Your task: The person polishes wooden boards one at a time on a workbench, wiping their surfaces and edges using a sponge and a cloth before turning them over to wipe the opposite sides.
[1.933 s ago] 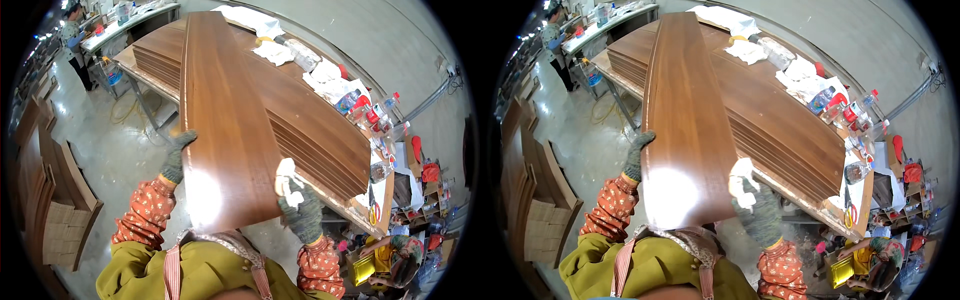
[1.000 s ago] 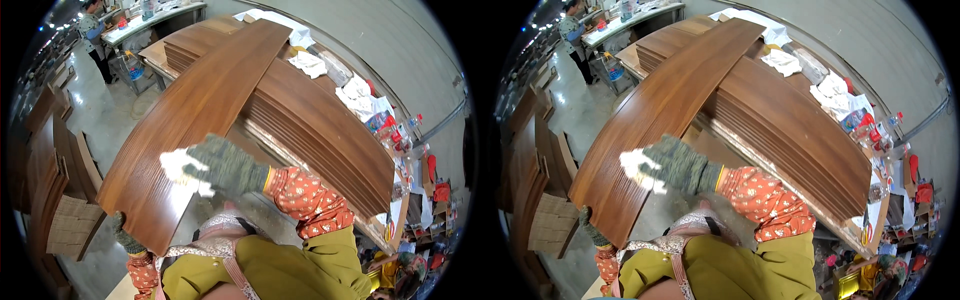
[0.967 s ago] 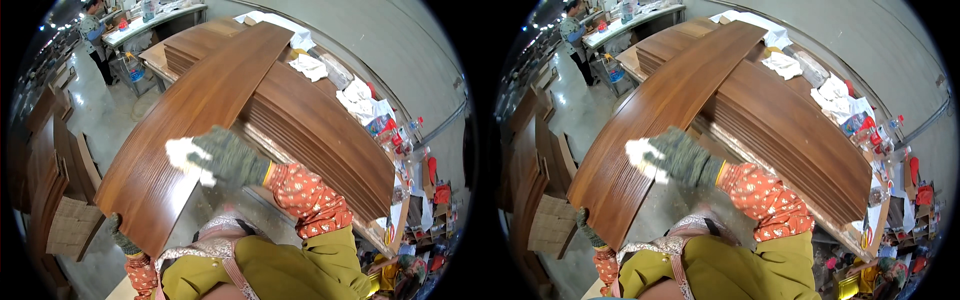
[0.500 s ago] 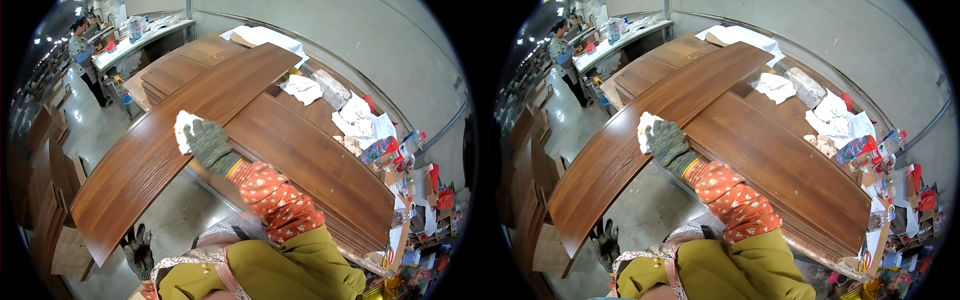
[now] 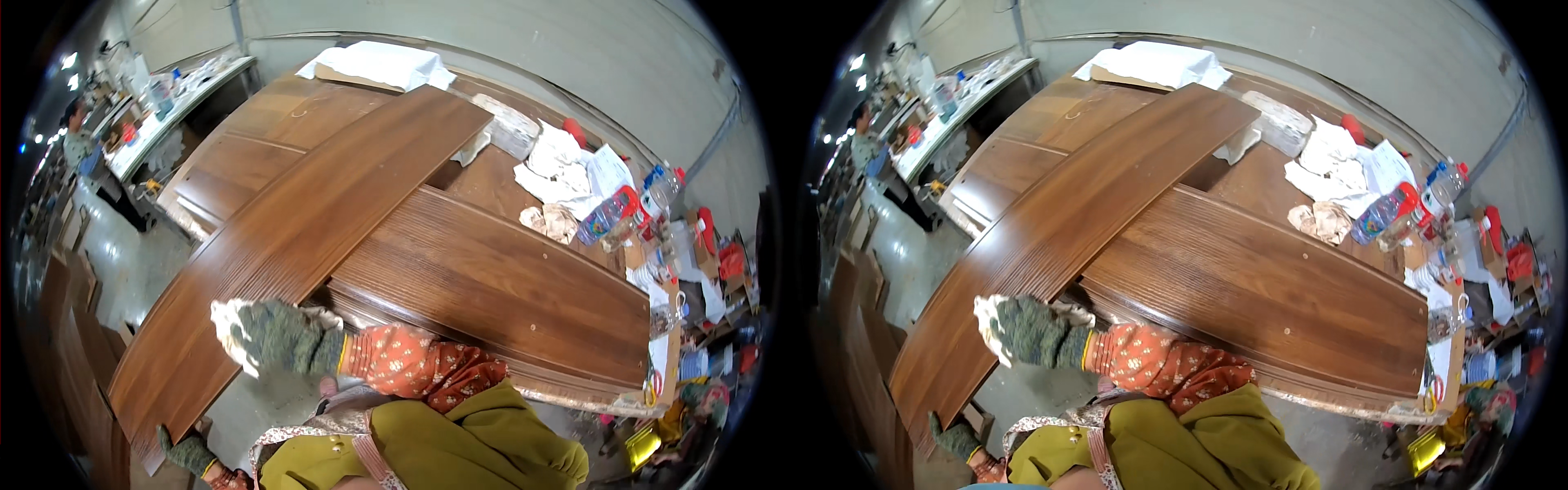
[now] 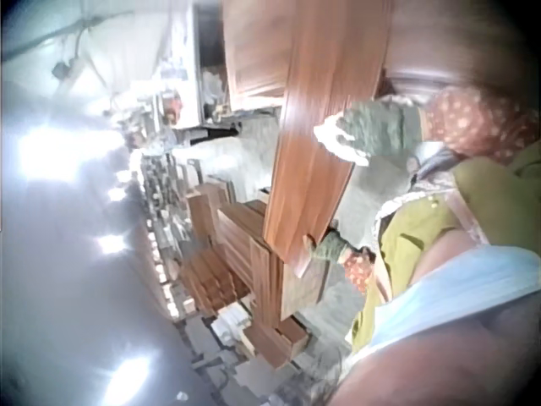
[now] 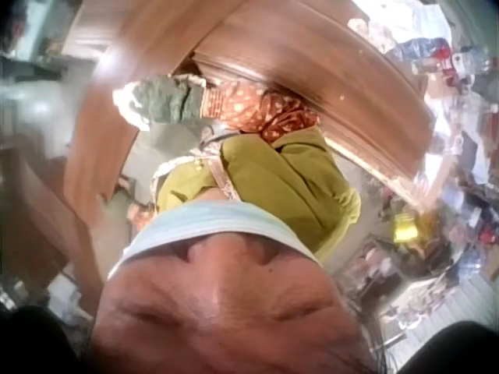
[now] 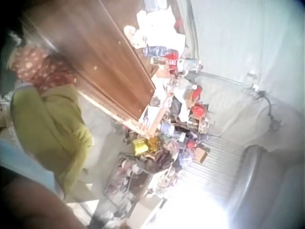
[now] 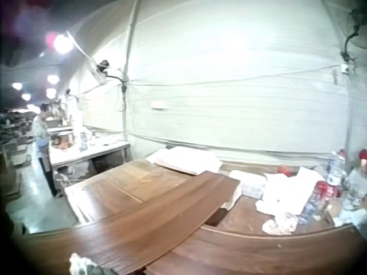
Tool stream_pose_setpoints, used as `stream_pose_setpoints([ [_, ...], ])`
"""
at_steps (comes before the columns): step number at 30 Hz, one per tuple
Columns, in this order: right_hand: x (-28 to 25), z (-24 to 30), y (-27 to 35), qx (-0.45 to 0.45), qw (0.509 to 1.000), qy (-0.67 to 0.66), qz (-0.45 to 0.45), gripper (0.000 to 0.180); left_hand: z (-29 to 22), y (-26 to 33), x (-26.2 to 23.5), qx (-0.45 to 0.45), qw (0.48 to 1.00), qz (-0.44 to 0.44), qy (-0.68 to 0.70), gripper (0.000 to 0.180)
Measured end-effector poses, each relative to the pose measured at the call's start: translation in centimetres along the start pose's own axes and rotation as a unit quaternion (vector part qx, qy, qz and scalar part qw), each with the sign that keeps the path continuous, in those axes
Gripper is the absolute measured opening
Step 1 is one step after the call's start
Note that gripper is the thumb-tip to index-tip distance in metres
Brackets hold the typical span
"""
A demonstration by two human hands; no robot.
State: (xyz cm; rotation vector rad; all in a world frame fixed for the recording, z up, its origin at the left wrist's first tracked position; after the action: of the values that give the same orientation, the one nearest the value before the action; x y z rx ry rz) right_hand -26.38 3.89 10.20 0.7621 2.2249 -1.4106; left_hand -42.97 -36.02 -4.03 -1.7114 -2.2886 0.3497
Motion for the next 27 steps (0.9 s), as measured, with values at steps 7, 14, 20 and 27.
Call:
stream_pose_setpoints([
  [7, 0.6, -4.8, 2.7, 0.201, 0.975, -0.052, 0.074, 0.037, 2.5, -14.7, 1.0, 0.013, 0.998, -0.015, -0.057, 0.030],
  [14, 2.1, -2.2, 2.3, 0.184, 0.967, 0.026, 0.175, 0.051, 2.3, -24.5, 14.4, 0.103, 0.980, 0.077, -0.149, 0.031],
  [20, -2.4, -3.2, 4.8, 0.336, 0.910, 0.042, 0.241, 0.048, 6.8, -28.0, 29.7, 0.294, 0.870, 0.269, -0.290, 0.032],
  [27, -8.8, -2.8, 12.5, 0.400, 0.851, 0.251, 0.229, 0.047, 16.9, -23.5, 47.6, -0.288, 0.793, 0.474, 0.254, 0.043],
])
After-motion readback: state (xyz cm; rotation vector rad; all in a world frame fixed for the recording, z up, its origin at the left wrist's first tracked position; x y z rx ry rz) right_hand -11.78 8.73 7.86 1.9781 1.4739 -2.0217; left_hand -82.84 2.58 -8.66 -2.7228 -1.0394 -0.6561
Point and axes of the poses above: each hand's wrist, its own y-axis away from the middle knuckle, its own x-axis out of the palm, z = x × y, the point moved 6 cm from there along -y, towards the middle knuckle, and after that the axes turned 6 degrees about z, right-handed, at the moved point
